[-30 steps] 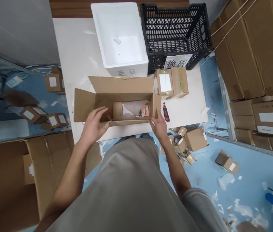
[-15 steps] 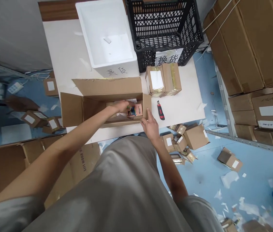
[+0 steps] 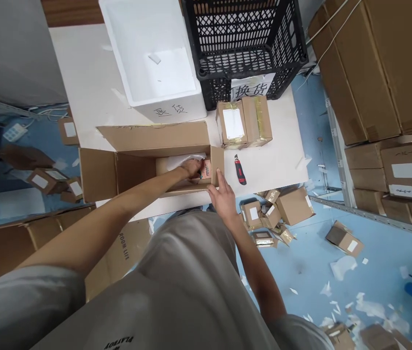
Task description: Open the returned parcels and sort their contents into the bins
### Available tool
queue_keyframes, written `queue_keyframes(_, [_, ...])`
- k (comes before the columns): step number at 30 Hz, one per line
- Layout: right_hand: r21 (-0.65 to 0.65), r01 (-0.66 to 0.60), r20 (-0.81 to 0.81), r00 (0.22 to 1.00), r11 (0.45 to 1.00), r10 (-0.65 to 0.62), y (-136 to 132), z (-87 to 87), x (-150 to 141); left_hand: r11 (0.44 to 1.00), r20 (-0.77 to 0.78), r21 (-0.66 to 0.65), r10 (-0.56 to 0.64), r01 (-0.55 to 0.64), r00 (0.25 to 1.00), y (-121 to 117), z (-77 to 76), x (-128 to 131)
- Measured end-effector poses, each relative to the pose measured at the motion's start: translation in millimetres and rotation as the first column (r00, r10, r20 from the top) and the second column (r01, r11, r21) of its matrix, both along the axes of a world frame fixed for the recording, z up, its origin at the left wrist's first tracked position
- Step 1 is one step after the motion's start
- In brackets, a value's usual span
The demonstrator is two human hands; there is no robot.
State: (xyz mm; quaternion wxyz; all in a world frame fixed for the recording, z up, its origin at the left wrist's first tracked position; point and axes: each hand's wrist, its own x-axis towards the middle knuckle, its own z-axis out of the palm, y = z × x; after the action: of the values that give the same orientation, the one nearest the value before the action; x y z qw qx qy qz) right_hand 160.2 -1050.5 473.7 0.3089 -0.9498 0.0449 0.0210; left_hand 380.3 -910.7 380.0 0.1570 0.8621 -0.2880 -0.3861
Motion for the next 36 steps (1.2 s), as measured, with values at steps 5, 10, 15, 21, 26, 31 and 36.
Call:
queue_keyframes(5, [-0.001,0.001,-0.010,1.000,1.000,-0.001,1.3,5.4,0.4,0.983,0.021,0.157,-0.100,0.095,0.995,-7.3,13.3,-8.6])
queue_keyframes(10, [-0.007,-0.009,-0.023,1.000,1.000,0.009,-0.3,8.2,-1.4,0.971,0.039,0.182,-0.163,0.153,0.986,-7.5,39.7,-14.8])
queue_keyframes(15, [0.003,-0.013,-0.018,1.000,1.000,0.013,-6.0,5.5,-2.1,0.978,0.058,0.136,-0.170,0.161,0.984,21.7,87.8,-8.8])
queue_keyframes(21, [0.067,-0.027,0.075,0.997,0.997,0.022,-14.5,25.6,7.8,0.830,0.000,-0.387,0.436,-0.402,0.900,98.9,156.2,-21.9])
queue_keyframes(26, [0.155,0.002,0.306,0.951,0.988,-0.050,10.9,81.7,34.2,0.242,-0.478,-0.546,0.697,-0.802,0.535,132.2,188.2,-52.3])
queue_keyframes(31, [0.149,-0.113,0.326,0.943,0.982,0.059,53.2,111.5,62.0,-0.031,-0.649,-0.530,0.658,-0.848,0.382,132.1,200.7,-72.9])
queue_keyframes(36, [0.059,-0.102,0.296,0.952,0.993,0.081,82.5,109.3,68.2,-0.119,-0.660,-0.587,0.644,-0.801,0.388,126.0,201.1,-82.1])
